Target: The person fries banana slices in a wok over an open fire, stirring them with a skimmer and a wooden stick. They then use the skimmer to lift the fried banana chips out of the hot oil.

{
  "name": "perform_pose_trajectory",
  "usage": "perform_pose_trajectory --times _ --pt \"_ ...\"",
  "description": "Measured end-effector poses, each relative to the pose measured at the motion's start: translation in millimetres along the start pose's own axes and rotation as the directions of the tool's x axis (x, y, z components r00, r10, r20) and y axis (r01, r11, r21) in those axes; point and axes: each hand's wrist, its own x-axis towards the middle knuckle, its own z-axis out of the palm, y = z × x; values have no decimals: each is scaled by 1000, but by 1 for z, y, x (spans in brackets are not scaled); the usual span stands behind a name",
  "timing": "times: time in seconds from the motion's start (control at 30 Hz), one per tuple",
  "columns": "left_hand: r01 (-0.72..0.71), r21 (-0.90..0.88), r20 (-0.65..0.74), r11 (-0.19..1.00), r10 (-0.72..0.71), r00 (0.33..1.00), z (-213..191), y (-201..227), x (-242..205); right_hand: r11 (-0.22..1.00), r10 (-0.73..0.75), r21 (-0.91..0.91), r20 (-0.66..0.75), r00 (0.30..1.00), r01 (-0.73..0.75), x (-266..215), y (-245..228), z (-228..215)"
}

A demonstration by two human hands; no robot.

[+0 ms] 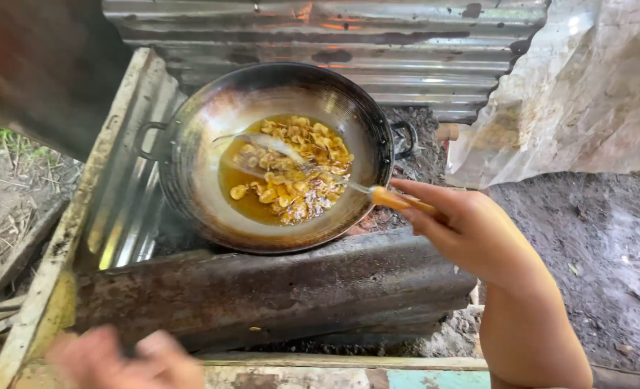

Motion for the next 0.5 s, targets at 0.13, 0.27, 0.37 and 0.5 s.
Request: perform_pose_trajectory --times 0.13,0.27,0.37,0.5 --pt "-375 -165 170 912 401 900 53 168 98 955 -183 -208 146 972 211 13 -29 -11" --pt "-559 -253 269 790 612 743 99 218 128 900 -352 -165 275 895 404 29 -27 -24" --pt "-583 -265 248 768 638 729 115 220 134 903 -428 147 351 833 403 56 20 -49" --pt "-572 -233 287 786 618 732 120 200 139 789 -335 590 181 925 171 160 206 -46"
